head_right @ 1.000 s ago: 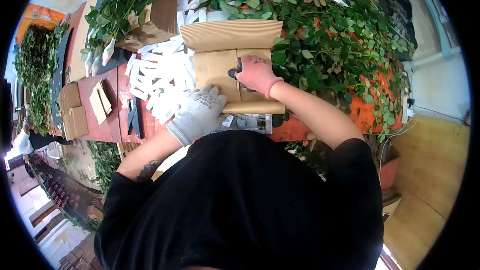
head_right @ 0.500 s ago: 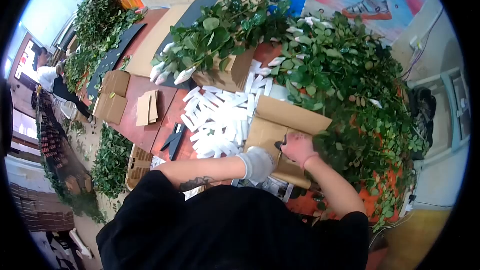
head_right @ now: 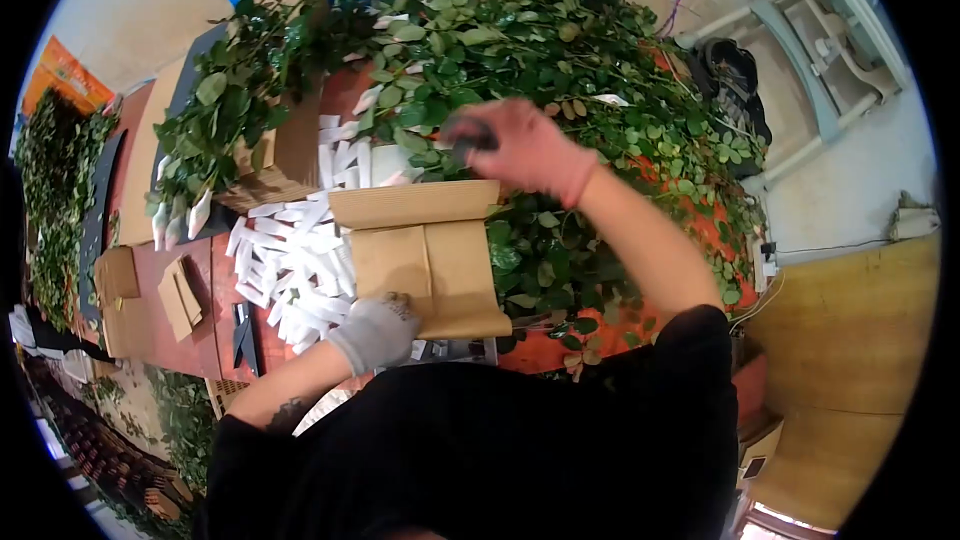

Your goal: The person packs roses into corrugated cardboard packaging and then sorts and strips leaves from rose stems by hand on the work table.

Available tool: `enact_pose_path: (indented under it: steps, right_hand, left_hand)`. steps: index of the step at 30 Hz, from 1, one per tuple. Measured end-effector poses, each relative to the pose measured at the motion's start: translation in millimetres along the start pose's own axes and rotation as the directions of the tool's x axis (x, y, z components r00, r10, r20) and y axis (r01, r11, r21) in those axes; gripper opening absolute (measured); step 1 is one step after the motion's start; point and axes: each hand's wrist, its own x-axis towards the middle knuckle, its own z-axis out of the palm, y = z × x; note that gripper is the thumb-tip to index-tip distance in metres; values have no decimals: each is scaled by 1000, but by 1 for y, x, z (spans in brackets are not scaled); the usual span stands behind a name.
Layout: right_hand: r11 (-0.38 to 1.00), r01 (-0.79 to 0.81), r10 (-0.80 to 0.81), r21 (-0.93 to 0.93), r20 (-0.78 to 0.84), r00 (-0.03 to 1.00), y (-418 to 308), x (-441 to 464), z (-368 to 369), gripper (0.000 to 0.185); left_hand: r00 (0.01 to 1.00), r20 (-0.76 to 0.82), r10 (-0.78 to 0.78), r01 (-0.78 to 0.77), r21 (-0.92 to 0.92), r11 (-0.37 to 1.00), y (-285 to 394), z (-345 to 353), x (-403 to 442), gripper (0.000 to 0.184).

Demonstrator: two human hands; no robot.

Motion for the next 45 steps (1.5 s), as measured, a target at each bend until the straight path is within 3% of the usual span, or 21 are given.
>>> enact_pose_path:
  steps: [2, 5, 7, 8, 11, 13, 18, 21, 25, 27, 28, 29, 33, 34, 36, 38, 39, 40, 42, 44, 45]
  right_hand:
    - [968, -75, 66, -240, -45, 997, 70, 20, -15, 19]
    - [976, -104, 106, -189, 1, 994, 141, 53, -4, 20]
    - [899, 74, -91, -431, -18, 996, 155, 82, 16, 25]
    - [889, 135, -73, -438, 156, 985, 168, 104, 24, 34]
    - [830, 183, -61, -527, 240, 969, 203, 148, 61, 46]
    - [643, 202, 6, -739, 269, 963, 241, 166, 88, 58]
    - [609, 142, 349, -780, 425, 835, 221, 174, 82, 68]
    - [770, 81, 148, -633, 300, 942, 250, 166, 70, 62]
    - [916, -22, 24, -401, 0, 1000, 202, 152, 9, 45]
    - [907, -35, -3, -420, -91, 996, 197, 145, -2, 44]
    - [901, -31, -45, -432, -166, 985, 204, 144, 0, 42]
    - [896, -26, -90, -443, -238, 967, 206, 144, -1, 40]
    - [947, -102, -29, -306, -396, 918, 178, 138, -14, 15]
    - [952, -79, -51, -295, -408, 912, 184, 136, -18, 12]
    - [969, -86, -2, -230, -356, 934, 189, 135, -26, 12]
    - [978, -78, 6, -192, -349, 937, 196, 136, -28, 16]
    - [978, -81, 8, -195, -351, 937, 195, 139, -29, 16]
    - [962, -6, -87, -273, -326, 942, 193, 147, -27, 18]
    - [904, 86, -242, -419, -335, 910, 171, 161, -15, 22]
    - [769, 282, -430, -574, -137, 893, 190, 197, 5, 22]
    - [735, 324, -402, -596, 2, 916, 191, 210, 19, 23]
  left_hand:
    - [1000, 1, -19, 19, 16, 1000, -2, 5, 3, 24]
    - [995, 72, -63, 61, 39, 997, 3, -1, 6, 25]
    - [997, 41, -71, 69, 31, 997, 4, -1, 5, 26]
    - [995, 44, -88, 87, 28, 996, 3, 1, 6, 26]
    - [998, 30, -55, 56, -21, 998, -1, 3, 7, 25]
    - [998, -46, -32, 30, -55, 998, -8, 5, 3, 26]
    - [973, -213, 83, -140, -270, 953, -45, 6, -12, 41]
    - [945, -207, 254, -320, -423, 848, -70, -44, -21, 46]
    - [937, -340, 78, -316, -731, 605, -99, -109, -18, 47]
    - [944, -331, -16, -321, -925, 203, -121, -123, 1, 51]
    - [923, -382, 52, -385, -902, 195, -140, -128, 20, 57]
    - [913, -407, -38, -394, -901, 183, -143, -140, 34, 61]
    - [809, -477, -343, -417, -878, 235, -166, -152, 101, 77]
    - [717, -550, -428, -424, -832, 359, -182, -145, 125, 68]
    - [714, -478, -512, -30, -751, 659, -206, -151, 134, 62]
    - [617, -697, -367, 307, -216, 927, -218, -147, 139, 57]
    - [492, -847, -203, 272, -72, 960, -229, -135, 147, 40]
    - [490, -848, -201, 271, -71, 960, -239, -124, 159, 40]
    - [792, -509, -338, 369, -43, 929, -239, -115, 166, 37]
    - [806, -509, -303, 299, -93, 950, -240, -99, 173, 31]
    - [807, -519, -282, 250, -133, 959, -239, -93, 173, 29]
